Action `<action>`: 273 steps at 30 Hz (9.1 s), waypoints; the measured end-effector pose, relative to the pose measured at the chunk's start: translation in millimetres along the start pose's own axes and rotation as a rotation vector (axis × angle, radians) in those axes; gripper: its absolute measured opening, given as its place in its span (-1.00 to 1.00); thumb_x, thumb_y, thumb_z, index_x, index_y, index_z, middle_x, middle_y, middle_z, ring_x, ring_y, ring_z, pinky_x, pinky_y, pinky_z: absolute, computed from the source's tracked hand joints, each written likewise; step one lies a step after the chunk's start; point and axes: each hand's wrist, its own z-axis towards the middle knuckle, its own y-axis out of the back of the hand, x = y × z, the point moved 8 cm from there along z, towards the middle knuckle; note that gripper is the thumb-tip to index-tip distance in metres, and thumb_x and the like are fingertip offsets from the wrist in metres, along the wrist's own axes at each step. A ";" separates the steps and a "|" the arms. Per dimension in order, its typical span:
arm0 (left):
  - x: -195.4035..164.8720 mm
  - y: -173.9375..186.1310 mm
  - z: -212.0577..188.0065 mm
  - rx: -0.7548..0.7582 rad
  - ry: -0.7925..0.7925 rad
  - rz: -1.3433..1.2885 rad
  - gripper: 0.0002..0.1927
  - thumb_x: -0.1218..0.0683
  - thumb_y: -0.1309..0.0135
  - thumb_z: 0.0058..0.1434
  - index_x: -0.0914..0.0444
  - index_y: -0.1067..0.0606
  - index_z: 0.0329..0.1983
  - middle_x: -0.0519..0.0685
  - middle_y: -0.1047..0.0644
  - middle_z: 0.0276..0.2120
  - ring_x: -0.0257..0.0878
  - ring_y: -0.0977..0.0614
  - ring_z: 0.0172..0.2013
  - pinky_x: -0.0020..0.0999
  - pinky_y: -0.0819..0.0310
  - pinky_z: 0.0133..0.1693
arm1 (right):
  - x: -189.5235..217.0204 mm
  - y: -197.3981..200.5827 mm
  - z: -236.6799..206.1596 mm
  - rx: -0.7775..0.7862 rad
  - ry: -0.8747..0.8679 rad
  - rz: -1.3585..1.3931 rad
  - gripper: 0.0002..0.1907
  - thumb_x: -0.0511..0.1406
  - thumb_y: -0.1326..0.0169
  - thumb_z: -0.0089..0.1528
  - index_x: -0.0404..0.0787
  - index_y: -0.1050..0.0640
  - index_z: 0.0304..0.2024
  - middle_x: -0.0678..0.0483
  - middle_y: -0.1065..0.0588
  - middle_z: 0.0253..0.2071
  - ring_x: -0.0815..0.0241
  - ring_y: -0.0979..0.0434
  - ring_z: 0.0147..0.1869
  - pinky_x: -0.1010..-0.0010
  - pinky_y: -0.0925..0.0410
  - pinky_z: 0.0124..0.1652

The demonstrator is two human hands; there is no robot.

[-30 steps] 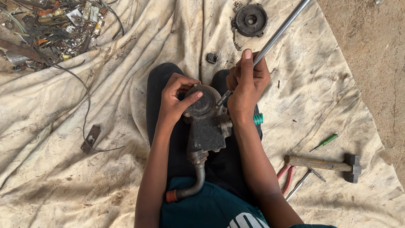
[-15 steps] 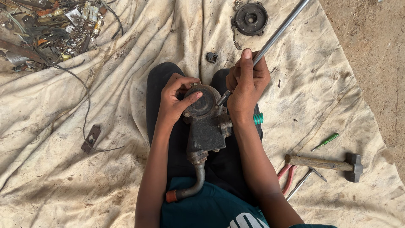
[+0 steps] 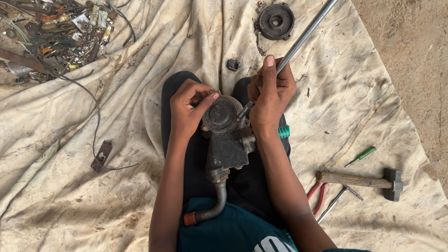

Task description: The person disassembles and reassembles small engine components on a cloth on the ground. They use a screwdriver to remove screws from a red housing, then use a wrench and T-handle tool to tighten bolts on a carburetor and other parts.

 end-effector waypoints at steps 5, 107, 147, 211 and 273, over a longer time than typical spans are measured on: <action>-14.2 15.3 2.4 -0.146 -0.065 -0.269 -0.82 0.10 -0.21 0.40 0.30 -0.52 -0.10 -0.11 -0.54 -0.18 -0.40 -0.61 -0.19 -0.49 -0.52 -0.09 | 0.5 1.3 -0.7 -0.001 0.017 0.000 -0.64 -0.13 -0.04 0.46 -0.16 -0.37 -0.36 0.25 -0.13 -0.58 0.46 0.03 -0.60 0.48 0.08 -0.61; -44.5 -47.6 -38.9 0.183 -0.387 0.503 -0.76 0.01 -0.28 0.18 0.18 -0.63 -0.14 -0.17 -0.41 -0.47 -0.26 -0.47 -0.34 -0.28 -0.20 -0.21 | 143.2 -79.7 -38.9 0.204 0.695 0.025 0.04 0.27 -0.01 0.14 -0.32 -0.24 0.39 0.04 -0.31 -0.56 0.34 -0.20 -0.64 0.52 -0.10 -0.59; -37.0 -49.5 -26.3 0.246 -0.200 0.290 -0.80 0.01 -0.31 0.18 0.13 -0.68 -0.15 -0.21 -0.70 -0.35 -0.39 -0.68 -0.35 -0.33 -0.26 -0.17 | 88.8 -61.1 -25.8 0.369 0.414 0.126 -0.63 -0.31 -0.32 0.38 -0.32 -0.45 0.08 -0.04 -0.52 -0.24 0.21 -0.52 -0.40 0.46 -0.42 -0.48; -45.2 -55.5 -29.5 0.338 -0.276 0.378 -0.71 -0.03 -0.22 0.14 0.20 -0.55 -0.14 -0.09 -0.55 -0.29 -0.16 -0.48 -0.16 -0.18 -0.19 0.03 | 88.9 -61.2 -54.0 0.366 0.516 -0.155 -0.73 -0.24 0.06 0.56 -0.35 -0.41 0.11 -0.10 -0.59 -0.29 0.39 -0.47 -0.47 0.61 -0.34 -0.41; -38.1 -59.4 -17.2 0.439 -0.118 0.221 -0.73 -0.01 -0.29 0.20 0.13 -0.68 -0.05 -0.18 -0.65 -0.38 -0.38 -0.59 -0.23 -0.33 -0.18 0.08 | 64.2 -54.8 -8.5 0.751 -0.034 0.440 -0.47 0.00 0.00 0.50 -0.38 -0.50 -0.23 0.21 -0.17 -0.63 0.47 0.01 -0.64 0.56 0.08 -0.59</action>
